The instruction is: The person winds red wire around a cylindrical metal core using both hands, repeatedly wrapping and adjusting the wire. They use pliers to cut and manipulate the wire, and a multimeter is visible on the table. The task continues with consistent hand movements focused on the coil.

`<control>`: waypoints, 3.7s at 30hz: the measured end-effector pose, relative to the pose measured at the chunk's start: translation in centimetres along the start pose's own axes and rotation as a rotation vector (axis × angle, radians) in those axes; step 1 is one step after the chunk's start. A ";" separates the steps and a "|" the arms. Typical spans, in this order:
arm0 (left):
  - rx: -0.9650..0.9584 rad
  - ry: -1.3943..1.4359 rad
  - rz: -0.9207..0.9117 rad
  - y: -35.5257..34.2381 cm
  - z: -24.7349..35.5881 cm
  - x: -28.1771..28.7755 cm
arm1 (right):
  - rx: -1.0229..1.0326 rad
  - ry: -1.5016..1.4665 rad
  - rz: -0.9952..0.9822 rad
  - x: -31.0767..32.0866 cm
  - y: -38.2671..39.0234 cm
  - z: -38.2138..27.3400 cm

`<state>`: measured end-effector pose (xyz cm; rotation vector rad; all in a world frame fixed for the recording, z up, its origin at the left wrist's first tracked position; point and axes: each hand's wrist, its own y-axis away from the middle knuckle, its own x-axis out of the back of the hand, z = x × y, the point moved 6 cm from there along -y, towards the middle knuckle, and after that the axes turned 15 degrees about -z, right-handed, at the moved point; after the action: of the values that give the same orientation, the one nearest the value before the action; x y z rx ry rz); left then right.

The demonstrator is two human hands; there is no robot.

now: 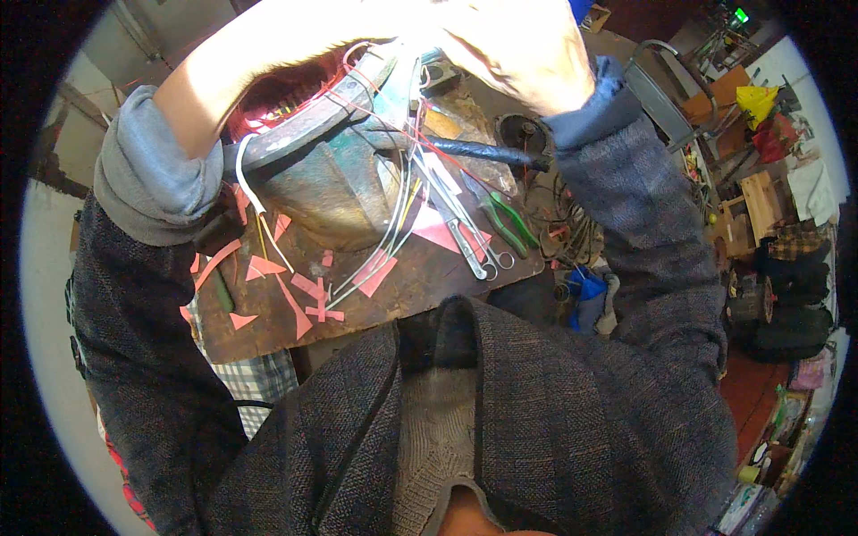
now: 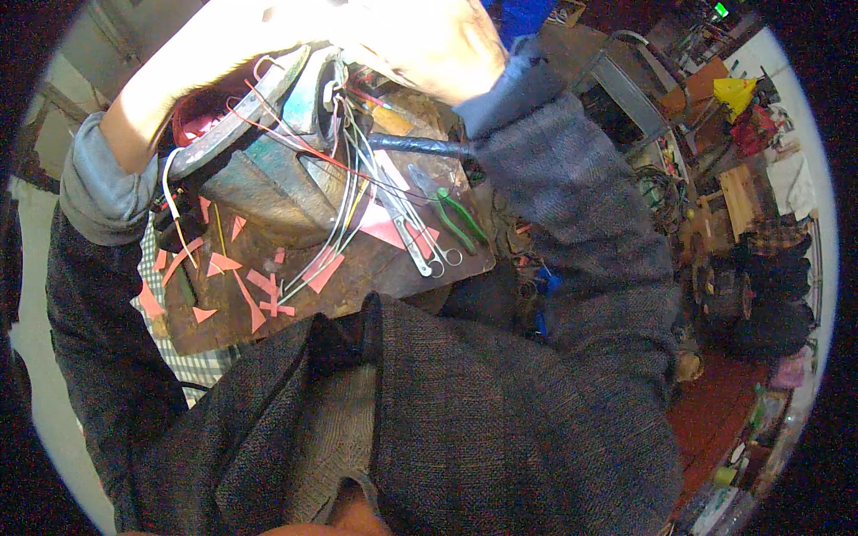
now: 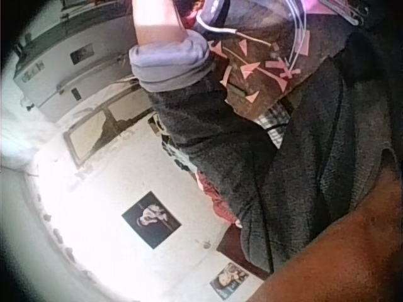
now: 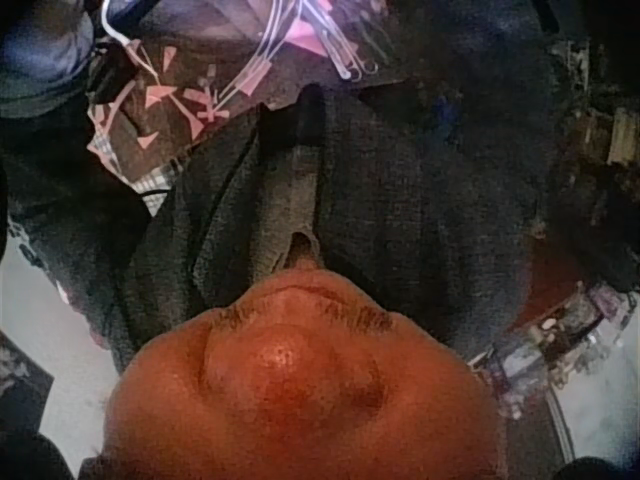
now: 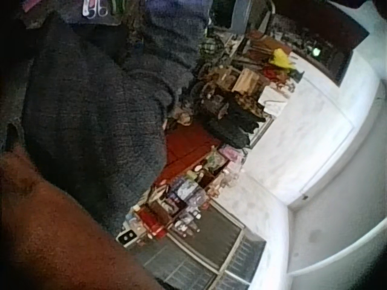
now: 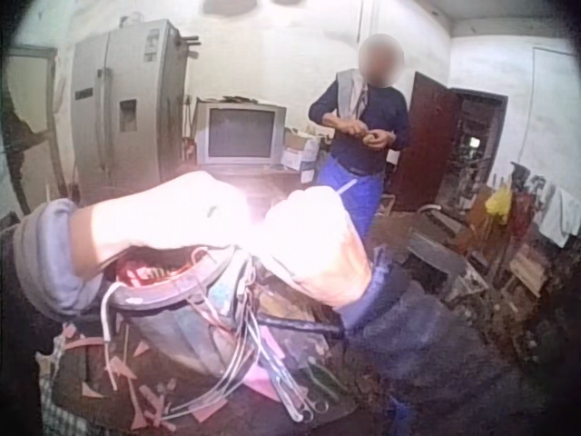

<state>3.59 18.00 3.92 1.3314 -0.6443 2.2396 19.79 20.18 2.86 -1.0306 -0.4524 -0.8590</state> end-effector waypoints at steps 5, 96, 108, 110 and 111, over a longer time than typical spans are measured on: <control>-0.023 -0.059 -0.078 -0.2 -0.3 0.1 | -0.007 0.059 -0.017 1.0 2.7 0.2; 0.088 0.071 0.016 -0.9 0.7 0.6 | -0.484 -0.322 0.075 5.0 4.5 0.4; -0.018 0.096 0.045 -0.7 0.5 0.6 | -0.266 -0.239 -0.008 2.0 4.0 0.0; -0.017 0.087 0.049 -0.7 0.3 0.6 | -0.351 -0.256 -0.080 0.4 4.7 0.4; -0.008 0.106 0.054 -0.7 0.1 0.6 | -0.415 -0.239 -0.195 -0.4 5.1 0.7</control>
<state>3.80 18.55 4.61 1.1961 -0.6574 2.3301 23.69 22.24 0.07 -1.4992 -0.5978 -1.0336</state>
